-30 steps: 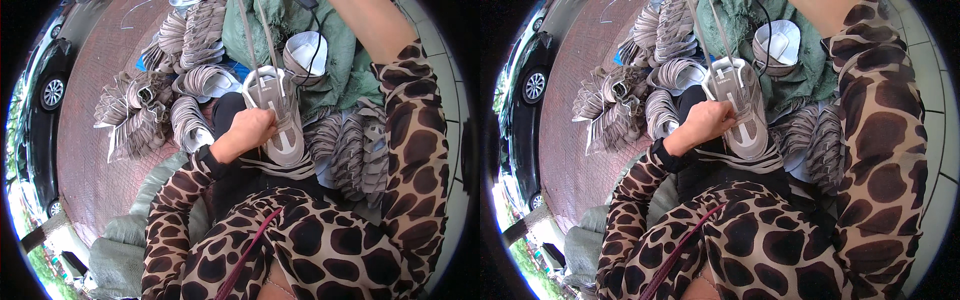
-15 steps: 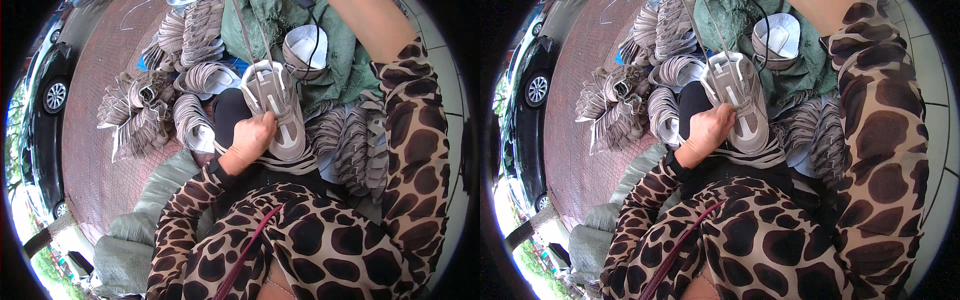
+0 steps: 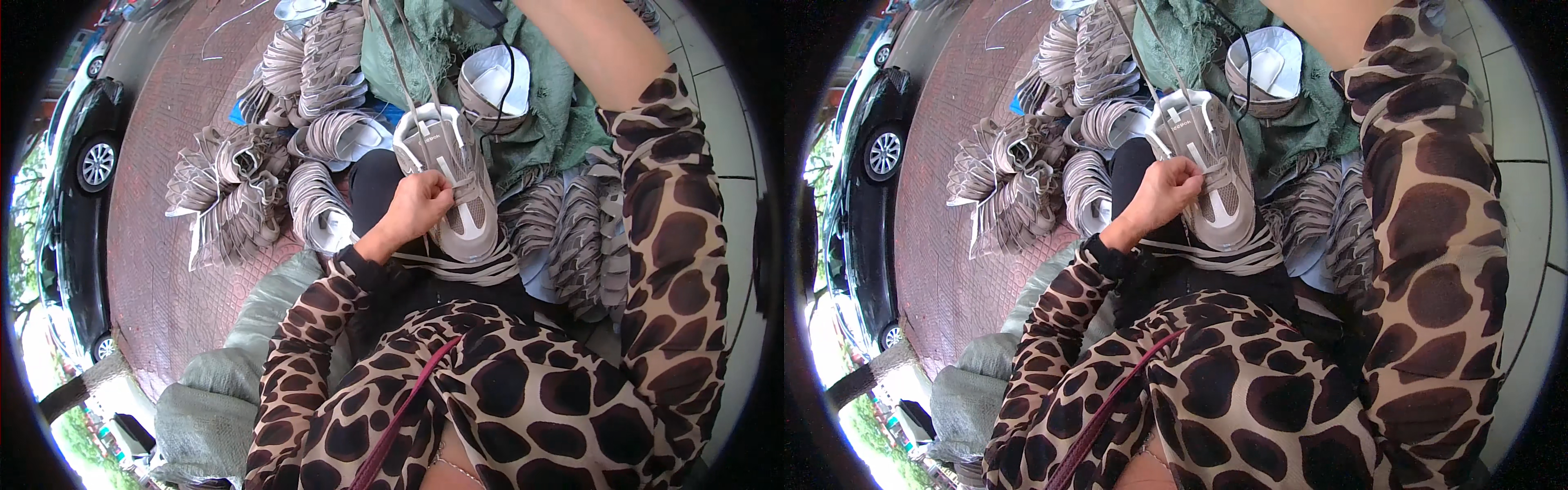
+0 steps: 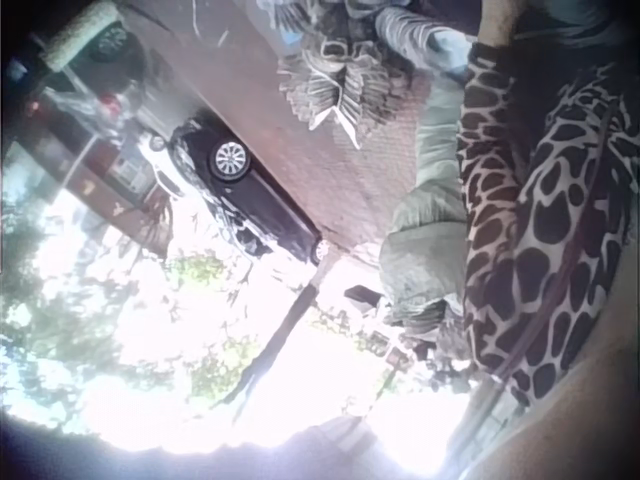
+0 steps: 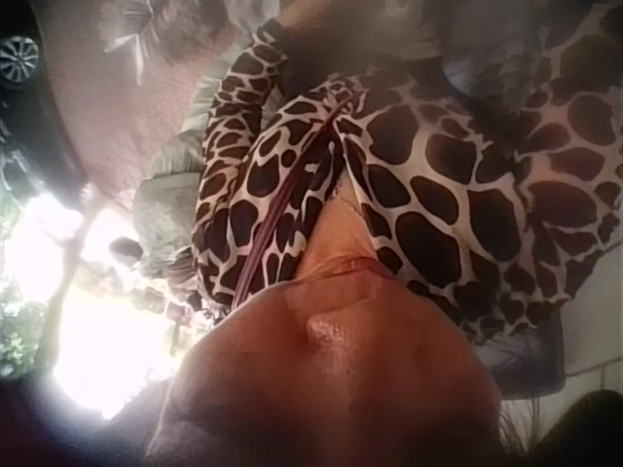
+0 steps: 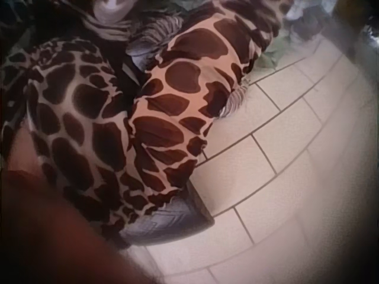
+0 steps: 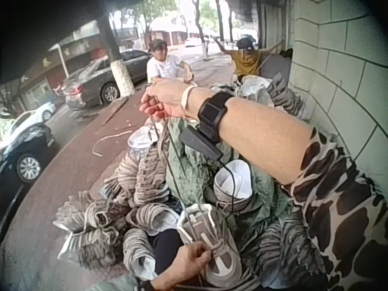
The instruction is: The person sits on the ground surrounded by piles of shoes and laces. They hold a single beige sneaker and repeatedly thread a long lace through the eyelets, pulling it tight and adjusting the loops. The task involves continuous manipulation of the lace and shoe to secure the lacing pattern.
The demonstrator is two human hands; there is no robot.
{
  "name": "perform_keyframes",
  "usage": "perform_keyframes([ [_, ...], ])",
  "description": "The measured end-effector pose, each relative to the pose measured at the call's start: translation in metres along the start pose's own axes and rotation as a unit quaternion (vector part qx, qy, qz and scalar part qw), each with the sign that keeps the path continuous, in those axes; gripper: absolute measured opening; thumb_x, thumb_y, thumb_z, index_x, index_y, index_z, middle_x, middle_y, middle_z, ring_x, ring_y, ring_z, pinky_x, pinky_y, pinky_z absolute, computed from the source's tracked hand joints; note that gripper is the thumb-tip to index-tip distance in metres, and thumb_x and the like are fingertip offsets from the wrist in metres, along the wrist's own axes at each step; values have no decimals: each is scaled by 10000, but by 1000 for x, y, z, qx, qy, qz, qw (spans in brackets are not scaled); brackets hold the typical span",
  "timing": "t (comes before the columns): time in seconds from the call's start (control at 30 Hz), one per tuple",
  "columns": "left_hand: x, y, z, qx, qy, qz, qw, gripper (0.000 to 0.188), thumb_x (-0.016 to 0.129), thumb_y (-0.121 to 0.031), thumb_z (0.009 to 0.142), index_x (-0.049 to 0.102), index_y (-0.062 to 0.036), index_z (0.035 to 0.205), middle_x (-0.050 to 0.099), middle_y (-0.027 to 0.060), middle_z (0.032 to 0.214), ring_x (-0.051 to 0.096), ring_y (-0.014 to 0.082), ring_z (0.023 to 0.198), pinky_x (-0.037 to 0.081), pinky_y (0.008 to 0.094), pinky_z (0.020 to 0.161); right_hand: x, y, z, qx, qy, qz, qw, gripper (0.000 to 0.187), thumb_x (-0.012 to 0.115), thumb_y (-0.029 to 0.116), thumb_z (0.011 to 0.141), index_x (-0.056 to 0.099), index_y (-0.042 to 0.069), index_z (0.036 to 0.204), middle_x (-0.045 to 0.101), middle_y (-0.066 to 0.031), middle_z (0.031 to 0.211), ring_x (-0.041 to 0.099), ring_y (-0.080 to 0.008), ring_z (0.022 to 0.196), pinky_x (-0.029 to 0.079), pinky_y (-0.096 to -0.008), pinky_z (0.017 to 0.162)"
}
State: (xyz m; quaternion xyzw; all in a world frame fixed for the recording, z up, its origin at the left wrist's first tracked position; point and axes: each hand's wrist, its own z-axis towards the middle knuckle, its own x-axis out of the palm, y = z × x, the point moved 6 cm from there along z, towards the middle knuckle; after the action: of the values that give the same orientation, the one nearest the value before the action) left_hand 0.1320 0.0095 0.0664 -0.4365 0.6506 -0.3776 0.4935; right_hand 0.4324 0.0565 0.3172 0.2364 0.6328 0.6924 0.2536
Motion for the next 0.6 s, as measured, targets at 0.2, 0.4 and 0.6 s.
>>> perform_keyframes([
  [0.2, 14, -20, 9, 9, 54, -48, 997, 180, 661, -142, 851, 668, 38, 849, 633, 83, 661, 593, 116, 601, 491, 291, 571, 7, -6, 3, 23, 5, -33, 999, 233, 451, 195, 985, 568, -3, 948, 669, -136, 811, 642, -198, 599, 520, -309, 500],
  [0.4, 24, -19, -3, -14, 92, -117, 989, 170, 718, -130, 869, 669, 2, 965, 566, -45, 664, 474, 15, 609, 403, 212, 530, 19, -27, 13, 8, 105, -58, 993, 289, 466, 218, 983, 604, -35, 962, 686, -160, 837, 670, -224, 618, 534, -310, 518],
  [0.6, 26, -8, -28, 50, 19, 25, 998, 546, 756, -217, 810, 470, -120, 1265, 519, 38, 642, 556, 228, 539, 447, 342, 521, 20, -40, 54, -81, 116, -181, 973, 288, 467, 191, 963, 643, -36, 942, 700, -141, 813, 690, -213, 626, 557, -313, 569],
])
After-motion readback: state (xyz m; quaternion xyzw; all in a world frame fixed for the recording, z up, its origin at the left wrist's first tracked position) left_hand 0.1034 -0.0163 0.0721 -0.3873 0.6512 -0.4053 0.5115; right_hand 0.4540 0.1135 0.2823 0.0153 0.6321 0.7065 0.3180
